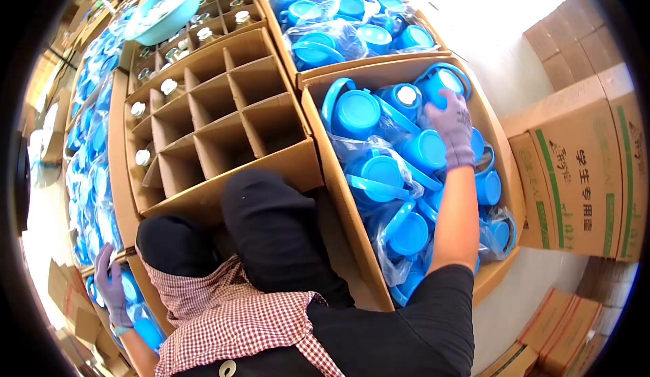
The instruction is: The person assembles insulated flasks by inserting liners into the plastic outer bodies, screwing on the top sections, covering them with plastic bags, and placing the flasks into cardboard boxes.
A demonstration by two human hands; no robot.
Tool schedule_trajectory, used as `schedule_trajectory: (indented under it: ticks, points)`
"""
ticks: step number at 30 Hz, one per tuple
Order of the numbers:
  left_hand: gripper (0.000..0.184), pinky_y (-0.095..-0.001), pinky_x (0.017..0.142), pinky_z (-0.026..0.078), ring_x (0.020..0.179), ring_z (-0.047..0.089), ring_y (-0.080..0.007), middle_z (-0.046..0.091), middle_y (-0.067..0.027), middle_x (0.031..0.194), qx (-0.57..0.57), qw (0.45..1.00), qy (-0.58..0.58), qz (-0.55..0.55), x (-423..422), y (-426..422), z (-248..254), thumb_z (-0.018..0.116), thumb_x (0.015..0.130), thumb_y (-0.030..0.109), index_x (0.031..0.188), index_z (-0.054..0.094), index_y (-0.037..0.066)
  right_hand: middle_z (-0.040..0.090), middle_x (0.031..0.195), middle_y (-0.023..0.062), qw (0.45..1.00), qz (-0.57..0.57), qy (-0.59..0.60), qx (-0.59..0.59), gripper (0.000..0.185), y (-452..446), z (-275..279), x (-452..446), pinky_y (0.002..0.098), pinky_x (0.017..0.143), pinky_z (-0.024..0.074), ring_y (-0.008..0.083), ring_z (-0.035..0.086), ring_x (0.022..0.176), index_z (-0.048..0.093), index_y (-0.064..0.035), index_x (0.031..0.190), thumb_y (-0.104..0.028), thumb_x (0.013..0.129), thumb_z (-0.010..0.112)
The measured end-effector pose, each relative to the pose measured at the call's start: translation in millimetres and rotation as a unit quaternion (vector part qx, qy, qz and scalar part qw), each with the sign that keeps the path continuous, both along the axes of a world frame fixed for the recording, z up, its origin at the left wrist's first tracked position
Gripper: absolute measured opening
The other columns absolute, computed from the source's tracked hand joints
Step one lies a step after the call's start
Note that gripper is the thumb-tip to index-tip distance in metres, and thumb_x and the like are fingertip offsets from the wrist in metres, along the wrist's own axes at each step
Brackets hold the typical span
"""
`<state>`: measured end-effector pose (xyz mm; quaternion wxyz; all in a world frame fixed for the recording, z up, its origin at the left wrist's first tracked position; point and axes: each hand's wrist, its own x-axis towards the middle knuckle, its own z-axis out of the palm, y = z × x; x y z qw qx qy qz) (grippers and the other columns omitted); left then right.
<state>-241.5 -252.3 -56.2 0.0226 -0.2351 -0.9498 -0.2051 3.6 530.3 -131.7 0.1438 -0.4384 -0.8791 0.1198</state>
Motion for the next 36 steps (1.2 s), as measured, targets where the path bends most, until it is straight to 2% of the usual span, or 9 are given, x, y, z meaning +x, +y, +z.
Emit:
schedule_trajectory:
  ticks: [7, 12, 18, 20, 22, 24, 27, 31, 36]
  points:
    - [0.038, -0.0418, 0.108, 0.046, 0.126, 0.061, -0.0329, 0.065, -0.0186, 0.133, -0.003, 0.997, 0.026, -0.069, -40.9, 41.8, -2.7, 0.06, 0.093, 0.002, 0.13, 0.065, -0.001, 0.061, 0.121, 0.0273, 0.995, 0.015, -0.095, -0.026, 0.095, -31.6, -26.5, 56.8, 0.0483, 0.098, 0.0548, 0.0444, 0.064, 0.114, 0.054, -0.013, 0.138, -0.042, 0.055, 0.093]
    - [0.038, -0.0426, 0.109, 0.046, 0.126, 0.062, -0.0334, 0.065, -0.019, 0.134, -0.024, 0.991, 0.036, -0.125, -44.3, 61.6, 11.0, 0.06, 0.092, 0.004, 0.13, 0.066, 0.0, 0.062, 0.128, 0.0236, 0.99, 0.03, 0.072, 0.115, 0.083, -30.3, 80.6, 9.5, 0.0458, 0.102, 0.0521, 0.0389, 0.062, 0.12, 0.054, -0.0075, 0.138, -0.037, 0.068, 0.087]
    - [0.038, -0.0434, 0.109, 0.046, 0.126, 0.062, -0.034, 0.065, -0.0192, 0.134, -0.02, 0.989, 0.035, -0.139, -33.6, 77.7, 16.2, 0.059, 0.091, 0.003, 0.128, 0.066, 0.0, 0.049, 0.149, 0.0223, 0.979, 0.059, -0.106, 0.162, 0.086, 37.7, -106.9, -65.2, 0.0462, 0.115, 0.0434, 0.0463, 0.05, 0.135, 0.053, -0.0112, 0.143, -0.045, 0.07, 0.085]
    - [0.038, -0.0432, 0.109, 0.046, 0.126, 0.062, -0.0341, 0.065, -0.0193, 0.134, -0.025, 0.991, 0.021, -0.133, -25.8, 72.7, 19.8, 0.059, 0.091, 0.002, 0.129, 0.066, 0.0, 0.046, 0.153, 0.021, 0.979, 0.149, -0.112, 0.079, 0.07, 55.1, -99.4, -52.0, 0.0445, 0.119, 0.0374, 0.0459, 0.046, 0.139, 0.053, -0.0113, 0.145, -0.042, 0.086, 0.076]
    - [0.039, -0.0426, 0.11, 0.045, 0.128, 0.06, -0.0339, 0.064, -0.0192, 0.134, -0.032, 0.995, 0.01, -0.094, -17.8, 55.7, 22.9, 0.059, 0.091, 0.001, 0.129, 0.066, -0.001, 0.057, 0.144, 0.0158, 0.923, 0.136, 0.111, -0.342, 0.048, 66.9, -65.0, -31.0, 0.0411, 0.115, 0.0403, 0.0338, 0.05, 0.137, 0.055, -0.0107, 0.143, -0.036, 0.103, 0.061]
    - [0.039, -0.0416, 0.112, 0.043, 0.13, 0.058, -0.0329, 0.064, -0.0187, 0.136, -0.016, 0.999, -0.006, -0.044, -17.1, 25.3, 14.6, 0.058, 0.092, 0.0, 0.13, 0.065, -0.002, 0.063, 0.135, 0.0142, 0.941, 0.0, 0.045, -0.336, 0.058, 21.3, 15.5, -1.5, 0.0406, 0.102, 0.0504, 0.0265, 0.057, 0.127, 0.058, -0.002, 0.137, -0.045, 0.098, 0.066]
    - [0.038, -0.0413, 0.113, 0.043, 0.131, 0.058, -0.0323, 0.063, -0.0183, 0.137, -0.018, 1.0, -0.004, -0.014, -20.5, -13.8, 2.8, 0.056, 0.094, 0.002, 0.131, 0.064, -0.003, 0.07, 0.122, 0.0166, 0.905, -0.141, -0.085, -0.393, 0.061, 40.4, -4.9, 75.4, 0.0411, 0.092, 0.0565, 0.0264, 0.069, 0.107, 0.07, 0.0017, 0.119, -0.049, 0.085, 0.077]
    - [0.039, -0.0419, 0.11, 0.045, 0.129, 0.059, -0.0322, 0.064, -0.0177, 0.135, 0.004, 0.999, -0.032, -0.04, -21.2, 7.9, -8.0, 0.06, 0.093, 0.001, 0.132, 0.064, -0.001, 0.072, 0.119, 0.0218, 0.914, -0.076, -0.389, -0.088, 0.047, 17.1, -87.0, 114.7, 0.0441, 0.096, 0.0567, 0.0353, 0.071, 0.108, 0.073, -0.0046, 0.118, -0.033, 0.081, 0.073]
    - [0.039, -0.0419, 0.106, 0.048, 0.122, 0.063, -0.0357, 0.066, -0.0199, 0.13, 0.01, 0.982, 0.001, -0.191, -8.1, 72.2, 8.9, 0.061, 0.086, -0.002, 0.124, 0.066, -0.001, 0.076, 0.103, 0.0169, 0.982, -0.08, -0.166, -0.027, 0.028, 39.8, -119.9, 106.5, 0.0423, 0.084, 0.059, 0.0317, 0.075, 0.095, 0.077, -0.0072, 0.103, -0.025, 0.083, 0.07]
